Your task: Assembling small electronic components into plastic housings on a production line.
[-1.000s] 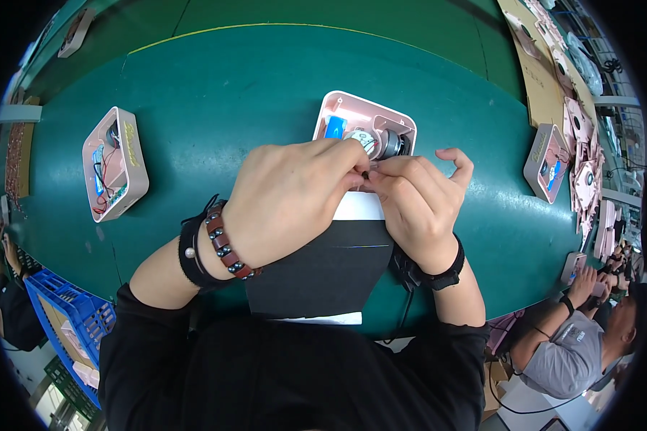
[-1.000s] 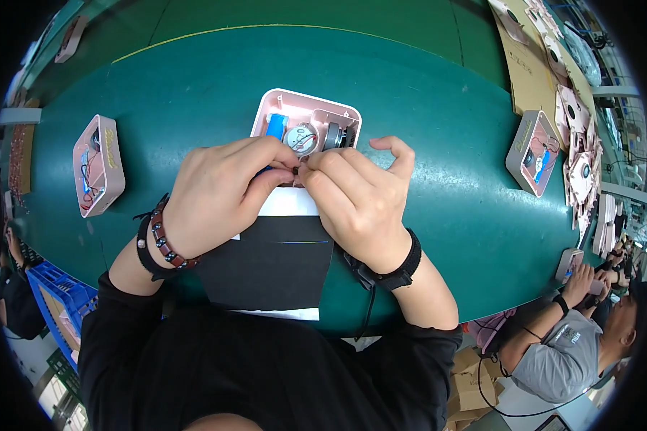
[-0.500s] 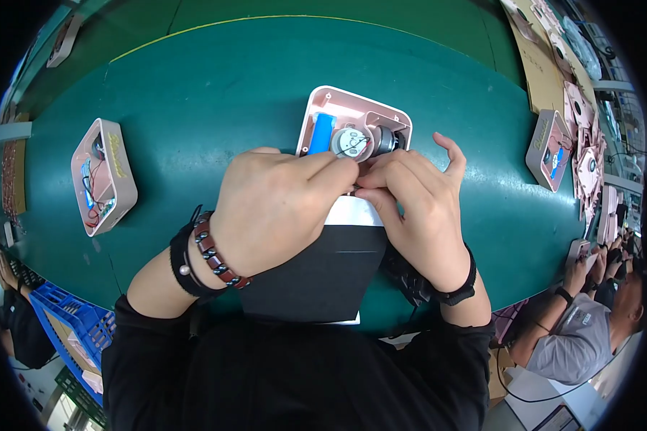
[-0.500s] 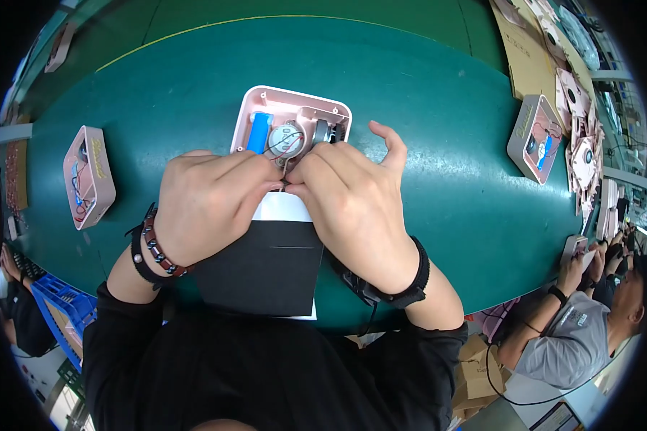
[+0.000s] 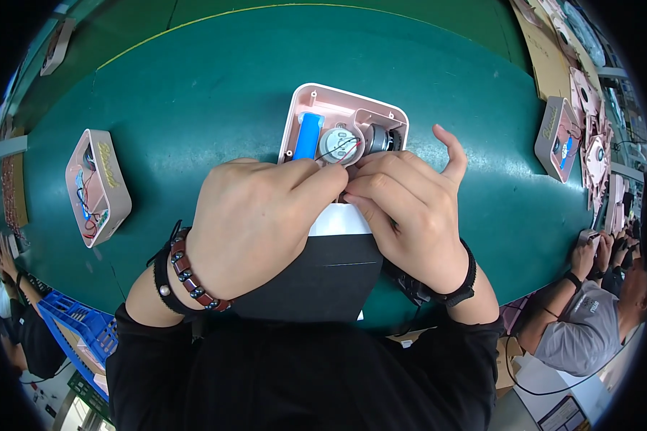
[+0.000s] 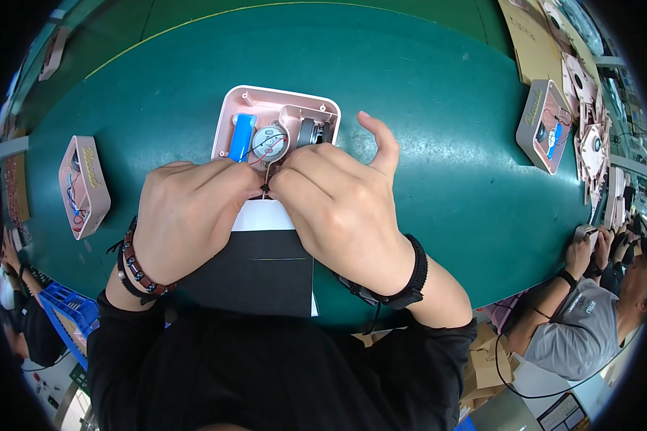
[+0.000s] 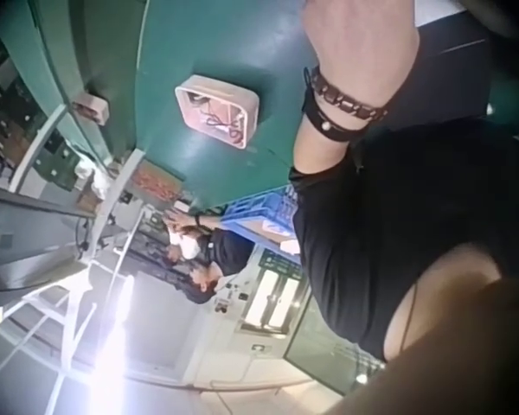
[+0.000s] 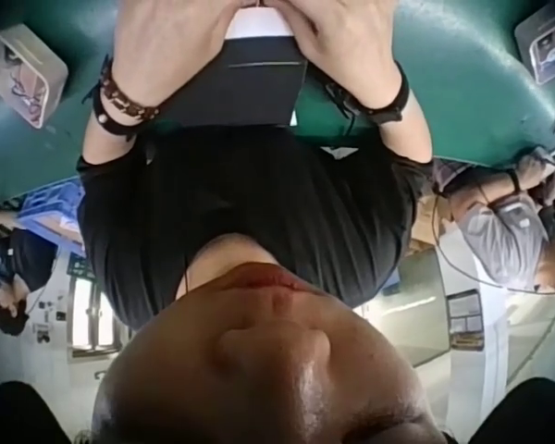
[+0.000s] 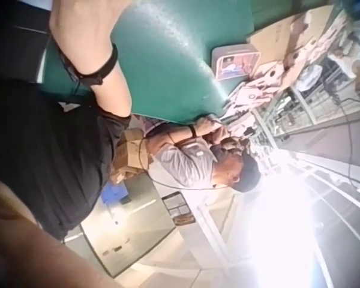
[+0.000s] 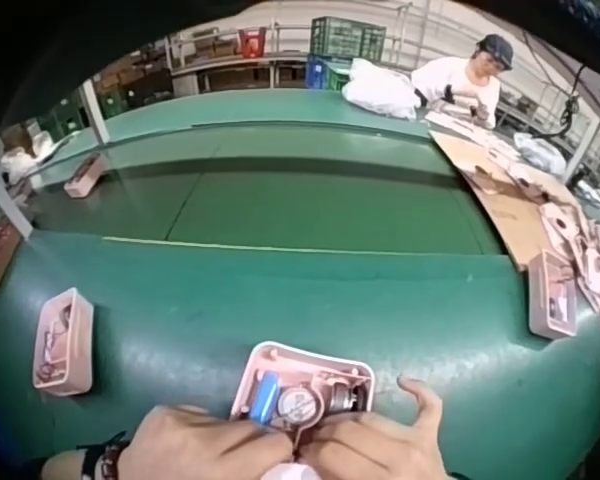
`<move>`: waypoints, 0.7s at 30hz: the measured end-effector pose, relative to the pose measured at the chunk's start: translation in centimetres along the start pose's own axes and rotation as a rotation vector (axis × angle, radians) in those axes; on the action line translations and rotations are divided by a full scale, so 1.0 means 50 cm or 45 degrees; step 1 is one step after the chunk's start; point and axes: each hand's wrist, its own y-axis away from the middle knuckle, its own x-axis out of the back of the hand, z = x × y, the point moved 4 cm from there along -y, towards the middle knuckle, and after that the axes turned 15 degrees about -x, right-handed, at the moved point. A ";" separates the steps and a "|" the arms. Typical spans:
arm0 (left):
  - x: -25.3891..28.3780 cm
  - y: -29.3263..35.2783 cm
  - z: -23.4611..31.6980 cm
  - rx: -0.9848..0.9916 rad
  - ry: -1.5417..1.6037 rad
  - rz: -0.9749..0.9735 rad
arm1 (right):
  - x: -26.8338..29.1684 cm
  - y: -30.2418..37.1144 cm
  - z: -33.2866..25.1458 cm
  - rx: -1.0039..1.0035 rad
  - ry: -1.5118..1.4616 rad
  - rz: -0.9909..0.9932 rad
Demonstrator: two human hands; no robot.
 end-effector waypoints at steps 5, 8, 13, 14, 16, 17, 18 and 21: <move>-0.003 0.001 -0.005 -0.003 0.031 -0.009 | -0.005 0.001 0.000 -0.003 0.012 0.038; -0.002 0.001 -0.004 -0.016 0.024 -0.021 | -0.007 0.002 0.000 0.027 0.073 0.038; -0.007 -0.001 0.002 -0.039 -0.015 -0.029 | -0.014 0.006 -0.004 0.033 0.078 0.073; -0.008 -0.001 0.004 -0.037 -0.015 -0.031 | -0.015 0.006 -0.005 0.036 0.081 0.100; -0.009 -0.003 0.008 -0.022 -0.053 -0.033 | -0.017 0.006 -0.007 0.042 0.089 0.152; -0.011 -0.004 0.010 -0.015 -0.071 -0.034 | -0.017 0.007 -0.007 0.040 0.087 0.150; -0.015 -0.004 0.014 -0.013 -0.070 -0.037 | -0.016 0.008 -0.005 0.015 0.084 0.125; -0.022 0.001 0.023 0.017 -0.212 -0.014 | -0.015 0.006 -0.006 -0.031 0.068 0.078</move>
